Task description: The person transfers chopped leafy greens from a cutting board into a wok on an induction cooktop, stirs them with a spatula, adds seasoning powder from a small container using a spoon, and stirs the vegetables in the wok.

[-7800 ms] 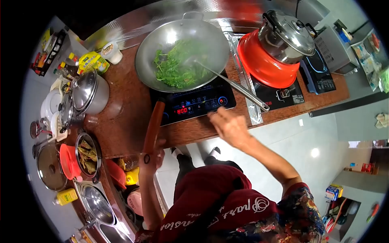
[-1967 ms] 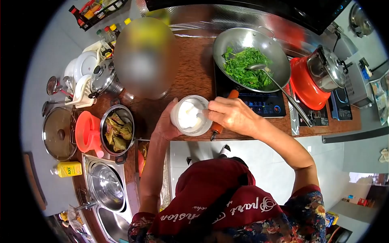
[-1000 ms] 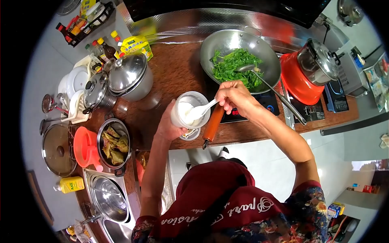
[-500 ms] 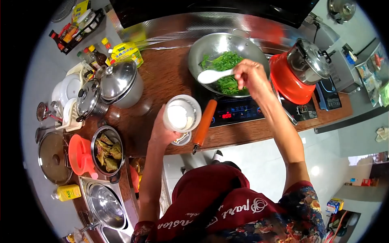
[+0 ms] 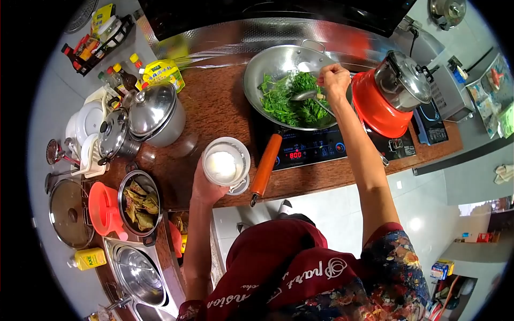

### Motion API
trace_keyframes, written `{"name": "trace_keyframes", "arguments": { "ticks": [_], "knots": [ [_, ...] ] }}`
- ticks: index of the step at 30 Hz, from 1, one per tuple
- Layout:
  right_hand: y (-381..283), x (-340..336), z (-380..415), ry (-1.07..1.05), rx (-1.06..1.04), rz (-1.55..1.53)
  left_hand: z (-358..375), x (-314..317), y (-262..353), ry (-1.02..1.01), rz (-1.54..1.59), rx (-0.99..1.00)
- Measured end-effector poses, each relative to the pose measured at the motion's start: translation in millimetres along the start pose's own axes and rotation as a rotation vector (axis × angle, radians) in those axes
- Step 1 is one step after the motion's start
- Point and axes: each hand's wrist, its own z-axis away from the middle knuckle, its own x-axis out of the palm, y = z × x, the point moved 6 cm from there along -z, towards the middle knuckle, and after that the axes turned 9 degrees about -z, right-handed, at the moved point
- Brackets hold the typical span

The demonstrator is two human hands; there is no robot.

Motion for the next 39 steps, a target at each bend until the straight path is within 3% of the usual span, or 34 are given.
{"name": "trace_keyframes", "arguments": {
  "ticks": [2, 8, 11, 14, 16, 17, 19, 20, 21, 23, 25, 26, 27, 29, 32, 36, 39],
  "knots": [
    [0.6, -3.1, 0.3, -0.027, 0.013, -0.023, 5.2, 8.3, -2.8, -0.036, 0.48, -0.19],
    [-7.5, -10.9, 8.7, -0.133, 0.028, -0.016, 5.4, 6.3, -9.0, -0.03, 0.566, -0.231],
    [-23.2, -15.8, 30.5, -0.229, -0.152, 0.15, 6.8, 18.9, 2.2, -0.098, 0.626, -0.236],
    [-43.2, -10.9, 70.5, -0.484, -0.651, 0.481, 2.6, 26.8, 12.3, -0.186, 0.565, -0.184],
    [-46.1, -7.1, 94.6, -0.658, -0.905, 0.714, -0.5, 21.1, 9.1, -0.141, 0.491, -0.172],
    [-50.6, -9.1, 99.7, -0.624, -0.946, 0.695, -1.5, 18.4, 8.2, -0.119, 0.453, -0.165],
    [-65.8, -10.7, 110.2, -0.558, -1.03, 0.656, -2.0, 19.8, 16.6, -0.114, 0.088, -0.012],
    [-75.9, -11.1, 115.8, -0.494, -1.081, 0.668, -1.0, 21.2, 15.9, -0.117, 0.118, -0.03],
    [-89.6, -12.0, 121.3, -0.464, -1.042, 0.574, 0.4, 22.6, 15.2, -0.12, 0.149, -0.048],
    [-120.3, -11.5, 139.4, -0.421, -0.956, 0.374, 2.2, 24.9, 8.6, -0.134, 0.641, -0.255],
    [-123.7, -12.7, 152.1, -0.458, -0.432, 0.059, 1.1, 23.3, 9.8, -0.297, 0.598, -0.143],
    [-127.9, -9.8, 164.7, -0.57, -0.173, -0.043, 2.1, 21.7, 8.4, -0.211, 0.549, -0.176],
    [-129.3, -3.9, 176.6, -0.668, -0.104, -0.107, 4.2, 21.4, 8.6, -0.132, 0.499, -0.213],
    [-142.6, 12.0, 199.5, -0.869, -0.425, 0.07, 8.8, 18.5, 5.7, -0.051, 0.504, -0.286],
    [-128.0, 31.7, 227.3, -1.012, -0.522, 0.123, 10.3, 16.1, 2.2, -0.001, 0.451, -0.31],
    [-118.3, 46.8, 250.3, -1.177, -0.82, 0.216, 12.4, 15.7, 2.9, -0.031, 0.421, -0.295],
    [-117.7, 54.3, 257.4, -1.209, -0.918, 0.27, 13.2, 14.9, 4.4, -0.033, 0.392, -0.295]
  ]
}}
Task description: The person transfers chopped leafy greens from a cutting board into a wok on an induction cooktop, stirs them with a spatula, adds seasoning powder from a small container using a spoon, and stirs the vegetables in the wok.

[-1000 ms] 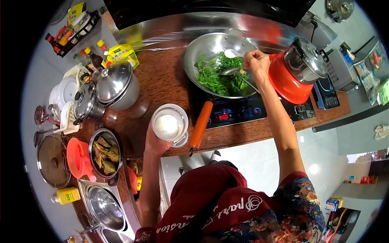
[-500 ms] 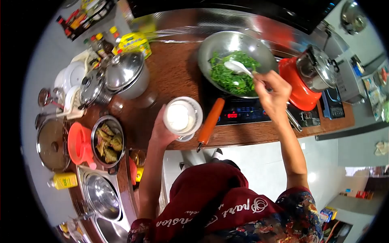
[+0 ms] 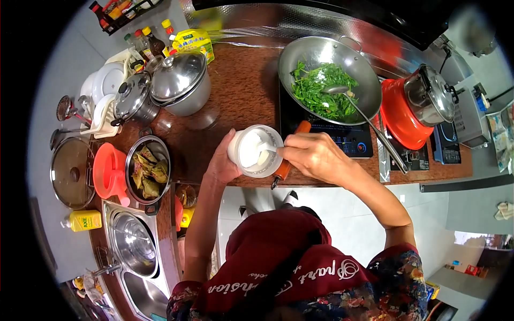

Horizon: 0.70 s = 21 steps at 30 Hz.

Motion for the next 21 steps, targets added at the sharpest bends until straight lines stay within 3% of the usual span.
{"name": "trace_keyframes", "arguments": {
  "ticks": [8, 16, 19, 21],
  "knots": [
    [1.1, 17.9, -4.6, -0.16, -0.027, -0.015, 2.4, 3.9, -0.4, -0.035, 0.024, -0.045],
    [17.9, 10.9, -3.6, -0.05, 0.148, -0.355, 0.0, 0.0, -1.9, -0.062, 0.042, -0.068],
    [32.6, 12.1, -5.6, -0.053, 0.26, -0.521, -3.4, -2.3, -3.9, -0.067, 0.068, -0.075],
    [49.4, 17.9, -0.1, 0.011, 0.594, -0.759, -8.1, -8.5, -5.1, -0.055, 0.058, -0.073]
  ]
}}
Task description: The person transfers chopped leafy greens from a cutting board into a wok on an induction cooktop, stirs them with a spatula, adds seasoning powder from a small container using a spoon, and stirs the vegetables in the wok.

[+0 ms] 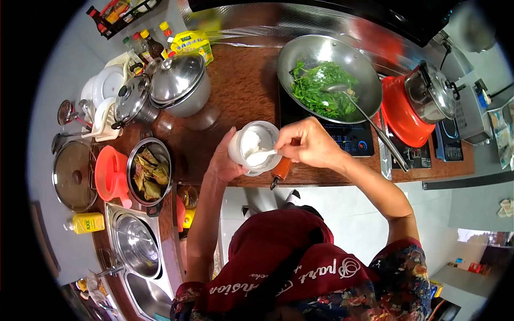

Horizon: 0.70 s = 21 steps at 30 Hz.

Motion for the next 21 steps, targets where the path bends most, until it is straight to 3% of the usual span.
{"name": "trace_keyframes", "arguments": {
  "ticks": [1, 5, 11, 14, 17, 20, 21],
  "knots": [
    [8.7, -2.3, -0.4, 0.055, 0.149, -0.133, -2.4, -6.2, -0.9, 0.006, -0.017, 0.002],
    [27.5, -13.7, -3.8, 0.191, 0.299, -0.442, -1.7, -7.3, 3.7, 0.108, -0.265, 0.118],
    [37.1, -46.4, 12.1, 0.438, 0.285, -0.632, 2.1, -8.6, -0.8, 0.171, 0.033, 0.058],
    [35.4, -78.6, 30.9, 0.557, 0.197, -0.695, 2.8, -8.0, 0.9, 0.019, 0.016, 0.128],
    [20.4, -123.1, 57.2, 0.774, 0.04, -0.573, 7.1, -10.4, -0.3, 0.068, 0.146, 0.086],
    [7.8, -155.0, 78.0, 0.93, -0.174, -0.183, 7.3, -15.0, -0.8, 0.074, 0.185, 0.08],
    [5.4, -155.3, 78.5, 0.912, -0.248, 0.128, 6.5, -14.1, -1.0, 0.068, 0.171, 0.075]
  ]
}}
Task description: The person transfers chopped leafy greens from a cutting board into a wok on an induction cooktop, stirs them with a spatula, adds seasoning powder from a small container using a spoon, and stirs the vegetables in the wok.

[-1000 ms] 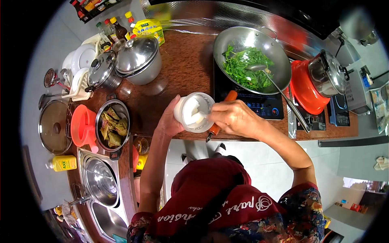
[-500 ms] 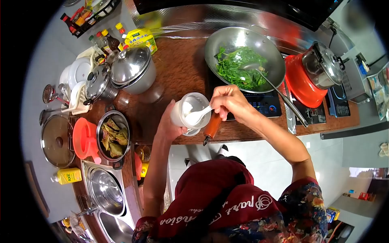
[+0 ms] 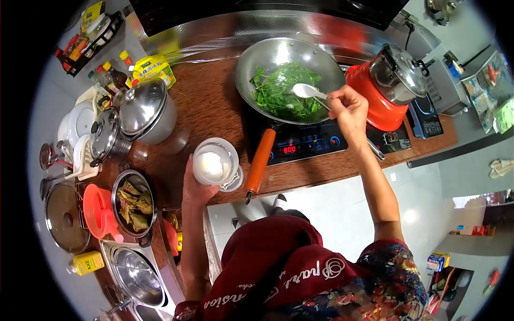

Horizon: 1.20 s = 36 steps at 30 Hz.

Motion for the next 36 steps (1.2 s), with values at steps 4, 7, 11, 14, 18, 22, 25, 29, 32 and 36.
{"name": "trace_keyframes", "arguments": {
  "ticks": [4, 7, 11, 14, 18, 22, 25, 29, 32, 36],
  "knots": [
    [25.8, 20.6, 15.9, -0.353, -0.536, 0.831, -4.8, 2.3, -3.8, -0.034, -0.063, -0.003],
    [22.2, 24.1, 21.1, -0.275, -0.624, 0.876, -5.8, 10.8, -2.5, -0.126, -0.134, 0.038],
    [-24.5, 29.1, 34.2, -0.146, -0.61, 0.723, 10.6, 22.1, 11.0, -0.183, -0.814, 0.375],
    [-57.9, 45.6, 46.5, -0.111, -0.456, 0.368, 10.5, 7.1, 3.3, -0.208, -0.515, 0.255],
    [-58.5, 90.0, 71.1, -0.328, 0.059, -0.109, 19.9, -1.8, -1.9, -0.103, 0.001, 0.041],
    [-72.9, 154.7, 99.3, -0.658, -0.121, 0.071, 34.2, -9.4, -0.7, -0.057, 0.017, 0.005],
    [-73.4, 200.2, 123.5, -0.849, -0.334, 0.152, 46.3, -16.9, -0.4, -0.157, 0.069, 0.025],
    [-95.7, 236.6, 128.4, -0.944, -0.674, 0.324, 70.3, -30.9, 9.5, -0.112, 0.084, 0.05],
    [-97.6, 259.9, 138.8, -1.107, -0.714, 0.366, 84.6, -48.9, 19.6, -0.012, 0.068, 0.006],
    [-89.4, 283.0, 158.4, -1.214, -0.782, 0.362, 101.9, -68.8, 30.5, 0.018, 0.066, -0.036]
  ]
}}
